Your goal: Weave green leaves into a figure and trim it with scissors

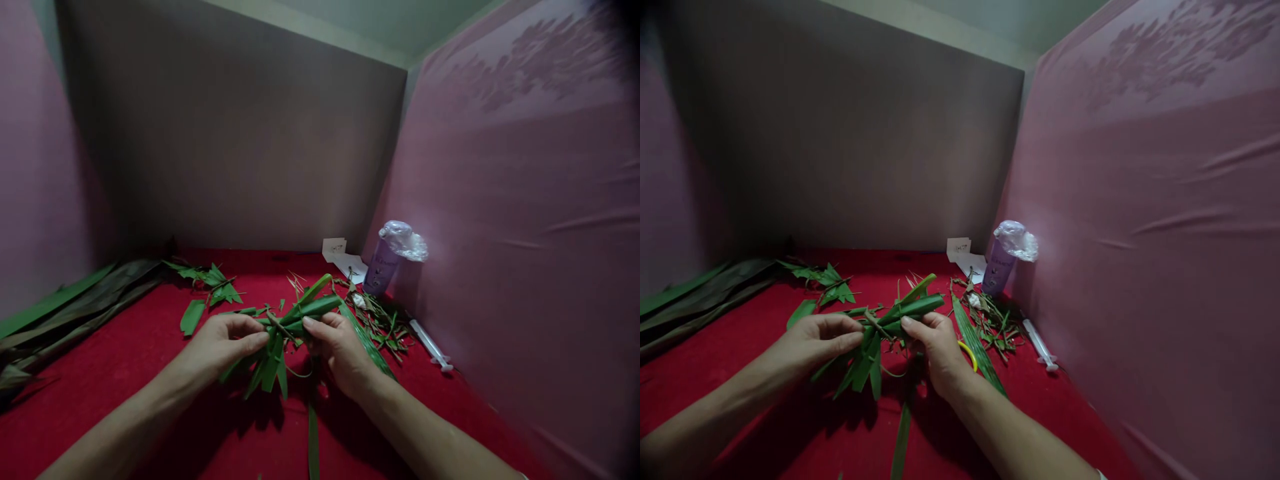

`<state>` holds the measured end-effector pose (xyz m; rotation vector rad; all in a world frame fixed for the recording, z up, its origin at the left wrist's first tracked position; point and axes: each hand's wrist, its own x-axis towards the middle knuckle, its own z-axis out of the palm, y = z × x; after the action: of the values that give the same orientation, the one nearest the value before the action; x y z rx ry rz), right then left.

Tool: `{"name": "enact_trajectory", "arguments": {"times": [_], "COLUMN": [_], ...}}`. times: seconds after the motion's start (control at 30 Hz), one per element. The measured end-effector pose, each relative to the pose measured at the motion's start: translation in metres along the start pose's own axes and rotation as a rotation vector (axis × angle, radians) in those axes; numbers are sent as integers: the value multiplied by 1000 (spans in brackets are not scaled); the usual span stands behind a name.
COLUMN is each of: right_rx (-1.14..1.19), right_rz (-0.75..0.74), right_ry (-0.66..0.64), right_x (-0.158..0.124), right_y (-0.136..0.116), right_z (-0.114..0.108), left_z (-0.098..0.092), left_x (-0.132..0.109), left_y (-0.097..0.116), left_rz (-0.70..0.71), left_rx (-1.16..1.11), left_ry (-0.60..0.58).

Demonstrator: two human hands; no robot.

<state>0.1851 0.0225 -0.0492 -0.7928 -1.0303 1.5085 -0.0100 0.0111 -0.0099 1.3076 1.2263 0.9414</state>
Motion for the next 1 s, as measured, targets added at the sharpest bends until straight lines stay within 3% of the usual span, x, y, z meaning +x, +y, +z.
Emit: {"name": "enact_trajectory", "arguments": {"times": [0.13,0.2,0.37,0.47,0.6,0.8,0.9,1.0], "right_rx": [-51,-98,-207,-193,-189,-143,-171,-292], "right_rz": [7,10,23,12,7,1,-9,-115], "right_ry": [-59,-116,-280,-325,-302,-276,-262,-129], "right_x": [-3,-6,-13,-14,-15,-15,-12,-9], "right_y": [-3,-5,-6,-7,-8,-9,-7,-5], "right_z": [2,3,8,10,12,15,14,12], "left_z": [1,1,2,2,1,3,4,2], "left_x": [0,-1,-8,-10,-10,-10,-8,-4], "left_y": [0,2,7,7,4,0,-2,-3], "left_rz": [148,167,39,-1,-57,-118,-112,-96], "left_rx": [2,48,-27,-137,-278,-308,-308,-332], "left_ry": [142,133,-165,-267,-272,-290,-240,-158]}}
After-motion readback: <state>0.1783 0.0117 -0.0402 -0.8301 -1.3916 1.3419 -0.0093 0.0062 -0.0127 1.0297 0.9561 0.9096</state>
